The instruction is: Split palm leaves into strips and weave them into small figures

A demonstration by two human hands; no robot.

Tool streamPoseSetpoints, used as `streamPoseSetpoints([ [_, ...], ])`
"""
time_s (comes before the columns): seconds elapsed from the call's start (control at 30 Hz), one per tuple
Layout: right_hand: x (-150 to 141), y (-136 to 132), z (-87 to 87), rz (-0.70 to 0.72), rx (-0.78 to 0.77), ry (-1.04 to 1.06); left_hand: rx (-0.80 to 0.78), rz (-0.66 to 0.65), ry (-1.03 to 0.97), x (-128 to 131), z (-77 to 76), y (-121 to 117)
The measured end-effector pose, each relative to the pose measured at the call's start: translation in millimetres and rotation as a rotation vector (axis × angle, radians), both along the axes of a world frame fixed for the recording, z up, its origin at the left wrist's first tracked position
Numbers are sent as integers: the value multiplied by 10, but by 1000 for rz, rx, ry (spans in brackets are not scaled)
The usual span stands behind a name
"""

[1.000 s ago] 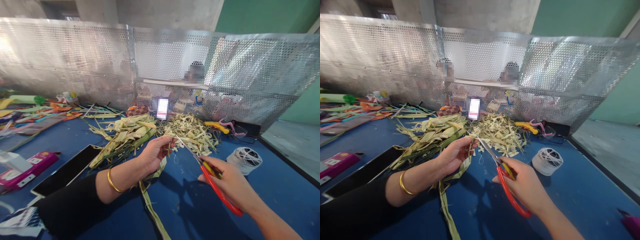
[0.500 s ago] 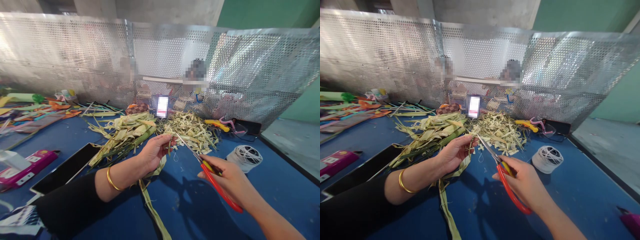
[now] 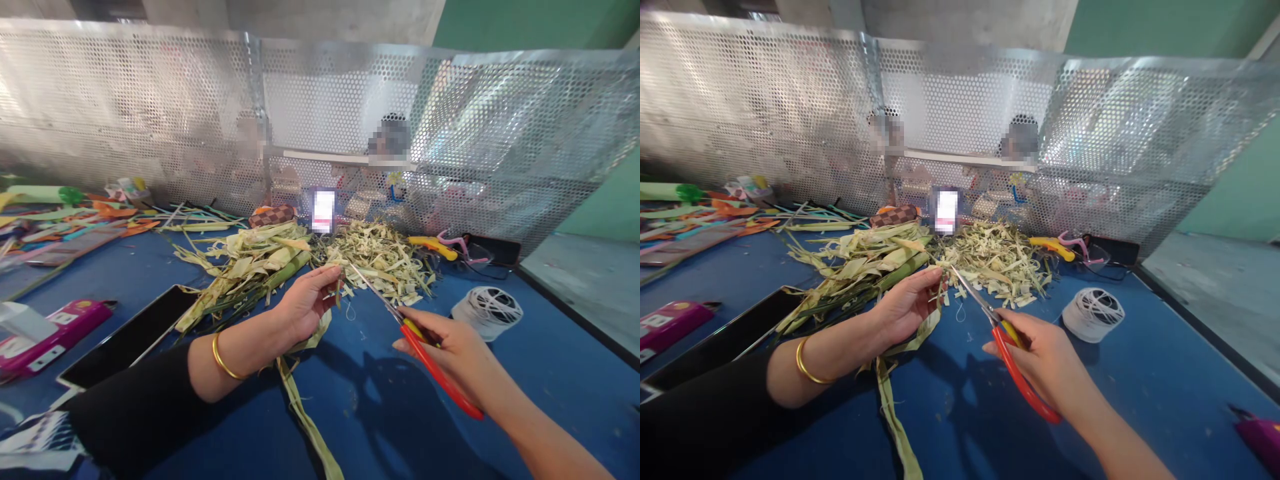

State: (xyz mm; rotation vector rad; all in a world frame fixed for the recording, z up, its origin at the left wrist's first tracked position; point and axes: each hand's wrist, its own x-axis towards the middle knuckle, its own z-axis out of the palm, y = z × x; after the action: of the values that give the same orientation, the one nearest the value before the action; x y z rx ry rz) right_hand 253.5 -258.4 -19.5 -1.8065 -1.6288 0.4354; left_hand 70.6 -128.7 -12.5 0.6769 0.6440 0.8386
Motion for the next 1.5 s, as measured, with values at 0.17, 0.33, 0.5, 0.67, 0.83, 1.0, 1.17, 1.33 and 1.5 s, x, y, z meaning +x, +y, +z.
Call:
streamPoseSetpoints([
  [0.17,20,16,-33,-35,-8,5,7,-5,10,5,-27,10],
  [0.33,109,64,-66,-94,49,-175,58,-4,24,-4,-62,58],
  [0.5,140,105,-138,-88,-32,-593,107,10,93,-25,-27,76],
  [0.67,51,79,-148,33,-175,-718,172,32,198,-56,50,59],
  [0.83,-42,-7,-89,104,-210,-807,237,66,253,-69,91,56],
  [1.0,-72,-16,53,100,-140,-644,314,65,296,-49,87,37],
  [1.17,-226,171,105,-27,4,146,373,27,310,-26,87,-76],
  [1.33,-474,193,10,21,-14,629,429,-11,329,-2,88,-228],
  [1.5,-596,135,-82,17,90,717,411,-72,317,0,83,-344],
])
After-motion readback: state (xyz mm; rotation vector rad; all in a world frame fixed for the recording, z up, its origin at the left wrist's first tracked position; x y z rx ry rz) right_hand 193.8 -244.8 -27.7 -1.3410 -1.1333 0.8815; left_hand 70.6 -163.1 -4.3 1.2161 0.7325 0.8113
